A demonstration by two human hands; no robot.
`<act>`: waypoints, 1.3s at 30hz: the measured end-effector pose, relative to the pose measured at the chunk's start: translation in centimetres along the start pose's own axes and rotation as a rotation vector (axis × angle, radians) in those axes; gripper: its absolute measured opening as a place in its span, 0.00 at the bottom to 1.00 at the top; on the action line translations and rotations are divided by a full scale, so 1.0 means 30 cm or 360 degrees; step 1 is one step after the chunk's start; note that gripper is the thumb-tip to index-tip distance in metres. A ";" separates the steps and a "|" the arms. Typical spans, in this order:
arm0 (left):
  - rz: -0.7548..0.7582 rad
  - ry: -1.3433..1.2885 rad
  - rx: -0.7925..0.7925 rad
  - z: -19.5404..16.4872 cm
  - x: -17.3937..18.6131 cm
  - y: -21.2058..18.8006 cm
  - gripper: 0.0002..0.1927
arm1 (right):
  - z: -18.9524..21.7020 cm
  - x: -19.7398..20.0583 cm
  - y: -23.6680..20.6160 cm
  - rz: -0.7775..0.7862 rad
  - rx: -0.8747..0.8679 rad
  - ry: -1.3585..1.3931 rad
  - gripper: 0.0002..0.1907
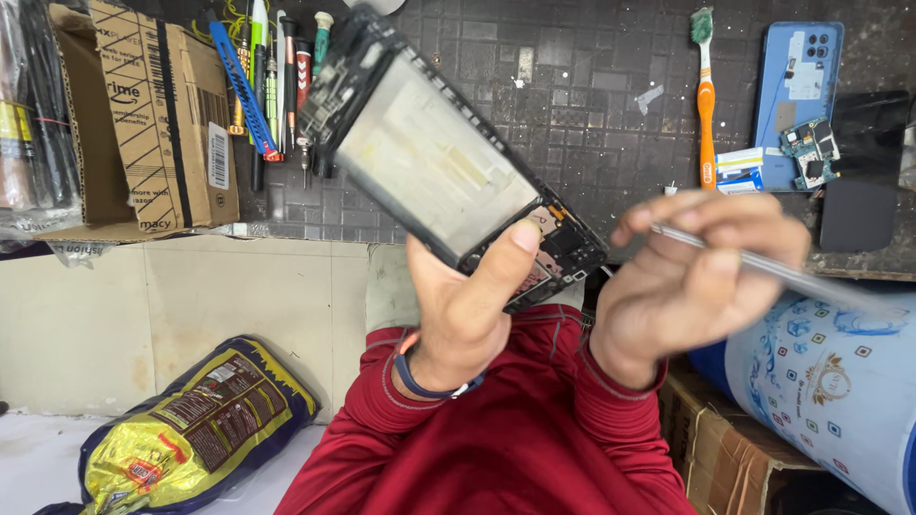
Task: The person applies adhesive to a smartphone frame, then uses a metal spudger to pry and separate the screen assembly. They place the motherboard into the frame, wipe it with a cloth, and use tweezers to connect ribbon cables and adjust internal components.
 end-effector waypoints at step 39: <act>-0.0180 0.2112 0.0140 0.083 0.125 0.223 0.23 | -0.252 0.104 -0.140 0.0553 -0.0260 -0.0369 0.17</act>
Point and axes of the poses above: each hand's wrist, its own y-axis towards the middle knuckle, its own x-axis out of the back of the hand, z = x × y, the point moved 2 cm from there along y, towards the middle knuckle, and after that the axes turned 7 degrees about x, right-handed, at the moved point
